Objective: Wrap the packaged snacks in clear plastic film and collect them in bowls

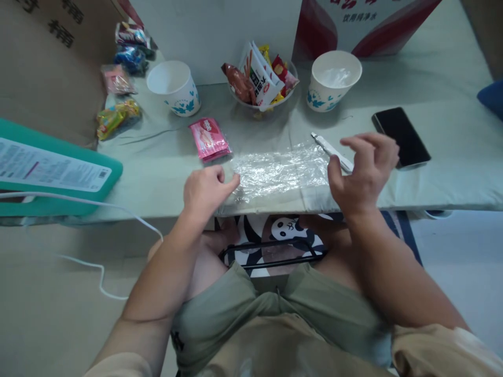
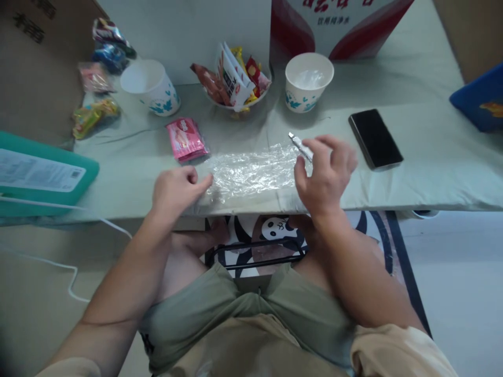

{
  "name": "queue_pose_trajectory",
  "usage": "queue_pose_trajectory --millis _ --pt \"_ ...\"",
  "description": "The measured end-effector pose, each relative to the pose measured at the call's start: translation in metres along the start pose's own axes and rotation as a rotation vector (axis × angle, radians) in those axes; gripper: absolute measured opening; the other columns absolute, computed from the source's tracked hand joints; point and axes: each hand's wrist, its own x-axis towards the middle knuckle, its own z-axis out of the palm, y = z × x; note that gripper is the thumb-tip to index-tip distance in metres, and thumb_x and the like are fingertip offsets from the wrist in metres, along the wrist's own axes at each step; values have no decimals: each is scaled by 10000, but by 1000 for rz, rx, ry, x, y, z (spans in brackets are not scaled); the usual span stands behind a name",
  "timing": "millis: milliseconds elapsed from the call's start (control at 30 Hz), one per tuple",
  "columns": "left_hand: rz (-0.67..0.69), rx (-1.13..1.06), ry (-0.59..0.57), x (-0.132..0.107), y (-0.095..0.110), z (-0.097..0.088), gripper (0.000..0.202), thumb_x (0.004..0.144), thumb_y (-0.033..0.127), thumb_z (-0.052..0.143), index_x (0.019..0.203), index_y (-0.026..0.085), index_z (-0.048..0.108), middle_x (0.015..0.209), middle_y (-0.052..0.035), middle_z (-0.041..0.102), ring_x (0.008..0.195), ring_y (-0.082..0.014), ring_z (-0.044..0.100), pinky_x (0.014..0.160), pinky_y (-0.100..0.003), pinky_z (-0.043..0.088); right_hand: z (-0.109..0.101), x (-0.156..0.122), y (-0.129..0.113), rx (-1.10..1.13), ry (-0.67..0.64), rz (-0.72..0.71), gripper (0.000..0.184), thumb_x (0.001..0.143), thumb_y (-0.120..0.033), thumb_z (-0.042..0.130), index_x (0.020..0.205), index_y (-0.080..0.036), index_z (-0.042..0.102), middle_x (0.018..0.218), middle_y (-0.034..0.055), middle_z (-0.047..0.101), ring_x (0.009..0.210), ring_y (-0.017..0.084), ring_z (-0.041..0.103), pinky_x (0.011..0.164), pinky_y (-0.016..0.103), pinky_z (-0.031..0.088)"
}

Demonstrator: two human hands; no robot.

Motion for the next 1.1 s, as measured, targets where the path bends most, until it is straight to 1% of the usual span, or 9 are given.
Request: queue_pose_trajectory --millis 100,233,433,600,700,800,933,1033,1100 --pt "282 -27 192 -6 6 5 257 853 387 627 674 221 548 652 -23 582 660 -183 537 673 -336 416 1 -13 -19 175 -227 -241 363 940 -282 555 1294 -235 623 1208 117 713 1145 316 656 1018 516 500" --pt "658 -7 -59 -4 11 22 205 921 339 582 963 175 697 1106 -118 736 1067 -279 655 960 -415 519 18 -28 -40 188 -504 -469 539 943 -462 598 1428 -228 570 1514 108 609 1445 339 499 1210 531 356" --pt "483 153 -208 -16 14 23 346 975 341 536 1203 173 734 1318 -155 680 1217 -357 636 1019 -480 542 24 -48 -64 151 -562 -542 638 915 -442 676 1497 -220 534 1591 93 554 1521 340 425 1269 529 267" --pt "349 33 -194 -38 19 9 337 965 386 552 1155 193 753 1058 -115 782 944 -294 749 829 -413 581 28 -53 -63 215 -561 -517 620 907 -309 669 1497 -184 524 1533 97 611 1513 325 450 1268 526 282" --pt "388 -157 -110 -33 14 8 256 930 348 572 1018 195 757 820 -48 785 708 -205 723 719 -345 558 33 -50 -56 272 -573 -535 372 935 -224 615 1305 -218 658 1391 85 712 1466 317 515 1239 553 318" --pt "596 -326 -87 -17 4 11 222 899 258 540 977 194 738 885 -50 800 776 -193 733 793 -355 577 31 -43 -50 436 -588 -580 150 971 -214 575 1012 -232 718 1221 64 781 1353 303 624 1174 557 403" --pt "920 -488 -329 0 -4 17 457 825 447 722 1217 212 706 1343 -126 738 1326 -313 647 1143 -513 499 11 -28 -48 817 -592 -334 131 985 -298 609 920 -229 698 1065 62 806 1049 217 752 965 418 576" --pt "910 -472 -460 1 -2 24 757 707 508 858 1377 232 640 1486 -134 652 1517 -350 475 1244 -559 398 -2 -20 -46 1013 -576 15 188 994 -368 622 882 -232 684 973 48 806 929 183 767 879 359 613" --pt "835 -439 -431 0 1 30 521 816 402 777 1303 239 692 1425 -107 701 1499 -317 506 1245 -548 396 -6 -18 -41 1067 -563 141 202 984 -431 635 950 -241 693 1007 55 806 962 198 772 905 384 619"
